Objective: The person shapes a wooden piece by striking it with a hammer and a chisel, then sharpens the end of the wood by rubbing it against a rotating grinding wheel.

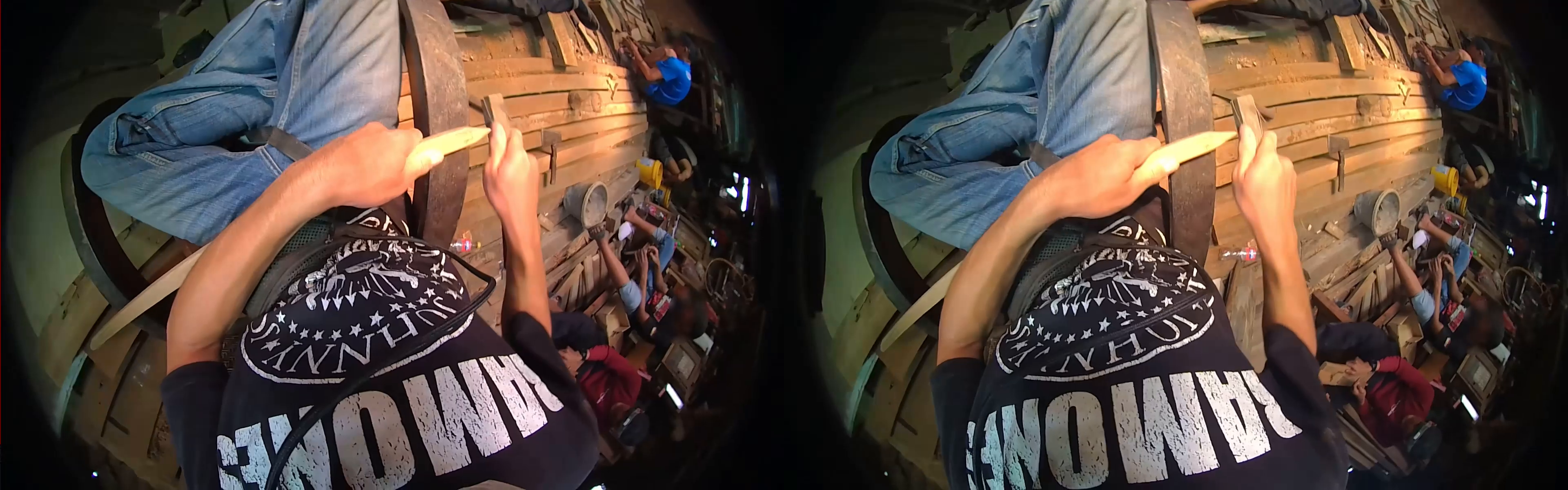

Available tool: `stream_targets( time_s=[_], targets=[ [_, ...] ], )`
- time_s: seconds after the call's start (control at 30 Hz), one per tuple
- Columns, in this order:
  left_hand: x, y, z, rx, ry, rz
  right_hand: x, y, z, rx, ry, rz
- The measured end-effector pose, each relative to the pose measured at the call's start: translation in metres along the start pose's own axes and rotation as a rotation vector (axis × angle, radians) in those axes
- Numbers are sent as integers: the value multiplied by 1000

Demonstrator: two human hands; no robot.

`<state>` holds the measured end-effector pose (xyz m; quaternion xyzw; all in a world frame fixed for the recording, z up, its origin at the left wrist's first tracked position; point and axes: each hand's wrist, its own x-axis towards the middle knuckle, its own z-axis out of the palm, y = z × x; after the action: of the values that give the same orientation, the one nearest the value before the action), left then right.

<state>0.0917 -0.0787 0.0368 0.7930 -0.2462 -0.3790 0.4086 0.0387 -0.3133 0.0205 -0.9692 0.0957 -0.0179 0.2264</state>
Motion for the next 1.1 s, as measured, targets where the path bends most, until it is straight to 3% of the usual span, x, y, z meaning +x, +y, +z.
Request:
stream_targets(
  time_s=[0.07,0.13,0.2,0.4,0.5,0.6,0.7,0.77,0.8,0.83,0.93,1.0,1.07,1.1],
  targets=[
    [1,3,-1,-9,2,-8,11,18,6,-146,-55,1],
    [-2,-1,2,-18,64,83,11,13,-1,-66,9,-65],
    [2,-5,2,-29,-2,-25,6,-2,-17,108,22,44],
    [2,-4,4,-23,-7,-33,-17,-19,-5,86,-45,-12],
    [-1,-1,4,-4,-1,-37,-9,-5,0,59,1,-28],
    [4,-3,3,18,74,27,2,16,-3,-161,15,-44],
    [0,-11,16,9,67,39,-9,-12,-24,169,11,106],
    [1,-7,8,46,106,57,-11,-11,-12,185,-1,68],
    [0,-4,7,70,96,67,-12,-6,-5,180,-31,27],
    [-4,0,9,113,141,47,-5,13,2,-85,-69,77],
    [-23,20,15,306,328,139,-8,47,15,-13,-48,137],
    [-29,26,17,308,289,58,-6,47,13,57,-7,153],
    [-41,37,17,373,307,112,-6,38,1,318,86,256],
    [-47,45,17,425,371,111,-4,57,15,381,168,170]
  ],
)
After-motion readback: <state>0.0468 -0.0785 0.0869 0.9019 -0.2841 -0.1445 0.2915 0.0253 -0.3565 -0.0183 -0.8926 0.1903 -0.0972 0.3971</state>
